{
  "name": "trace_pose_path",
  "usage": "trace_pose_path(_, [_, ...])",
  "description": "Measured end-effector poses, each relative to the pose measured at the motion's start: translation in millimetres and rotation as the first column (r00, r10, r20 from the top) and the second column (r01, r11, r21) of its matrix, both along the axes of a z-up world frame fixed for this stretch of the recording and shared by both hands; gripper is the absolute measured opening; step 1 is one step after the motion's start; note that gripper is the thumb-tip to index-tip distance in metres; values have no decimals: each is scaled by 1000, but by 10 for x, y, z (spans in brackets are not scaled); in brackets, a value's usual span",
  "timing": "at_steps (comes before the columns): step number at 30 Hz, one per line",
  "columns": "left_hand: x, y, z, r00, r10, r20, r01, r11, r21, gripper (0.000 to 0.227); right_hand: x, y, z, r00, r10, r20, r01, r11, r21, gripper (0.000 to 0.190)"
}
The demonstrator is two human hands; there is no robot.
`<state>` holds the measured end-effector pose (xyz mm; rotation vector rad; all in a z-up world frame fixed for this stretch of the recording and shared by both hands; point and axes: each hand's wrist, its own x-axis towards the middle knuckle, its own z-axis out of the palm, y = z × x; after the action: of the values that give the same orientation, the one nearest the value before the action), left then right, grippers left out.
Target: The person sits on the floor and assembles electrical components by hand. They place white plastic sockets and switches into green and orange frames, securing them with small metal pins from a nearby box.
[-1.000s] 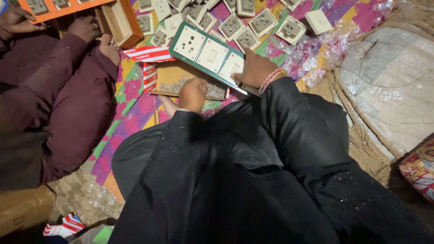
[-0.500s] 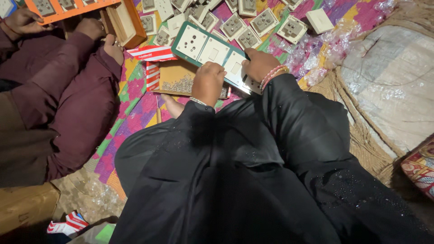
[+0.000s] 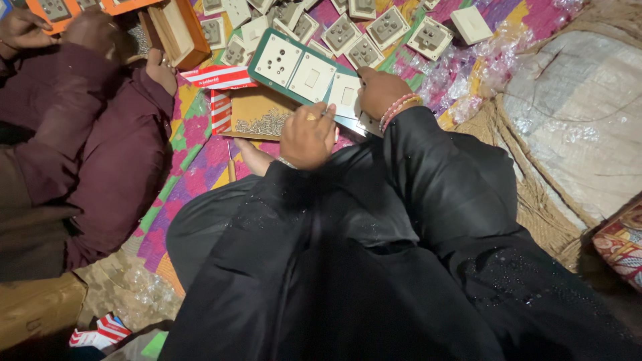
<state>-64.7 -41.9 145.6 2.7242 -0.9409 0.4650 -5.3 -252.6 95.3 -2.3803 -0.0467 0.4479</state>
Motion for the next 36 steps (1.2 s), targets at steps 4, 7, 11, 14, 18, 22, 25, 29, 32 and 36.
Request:
trace_pose_path(4, [13, 13, -9, 999, 31, -20, -30, 999, 40, 41, 6, 11, -31, 999, 21, 44, -21, 1000, 6, 41])
trace_pose_path(7, [20, -3, -4, 999, 42, -10, -41, 998, 44, 44, 10, -7, -32, 999, 23, 48, -23, 1000, 2, 44])
trace_pose_path(11, [4, 36, 18, 998, 69, -2, -69, 997, 33, 41, -9, -14, -4, 997, 67, 32, -67, 998, -19, 50])
trace_pose_path(14, [40, 44, 49, 998, 57, -19, -56, 997, 51, 41, 21, -23, 52, 997, 69, 33, -69, 998, -4, 56])
trace_pose_path(18, [15, 8, 79, 996, 46, -76, -43, 998, 35, 42, -11, -34, 102, 995, 82, -54, -84, 996, -33, 53])
trace_pose_path(22, [21, 65, 85, 983, 64, -169, -81, 992, -95, 36, -14, -41, 179, 997, 80, 5, -80, 997, 9, 55])
trace_pose_path(25, [-8, 220, -47, 955, 113, -274, -167, 969, -182, 20, -11, -42, 218, 997, 72, -36, -72, 997, -3, 53])
trace_pose_path(29, [10, 455, -429, 880, 242, -409, -193, 969, 157, 17, -9, -39, 248, 994, 37, -102, -39, 999, -13, 50])
trace_pose_path(32, [165, 504, -718, 846, 267, -462, -170, 955, 242, 26, 39, -34, 284, 996, 62, -59, -62, 998, 5, 47])
trace_pose_path(36, [391, 387, -998, 615, 439, -655, -311, 899, 310, 40, 0, -108, 190, 994, 45, -101, -41, 998, 46, 47])
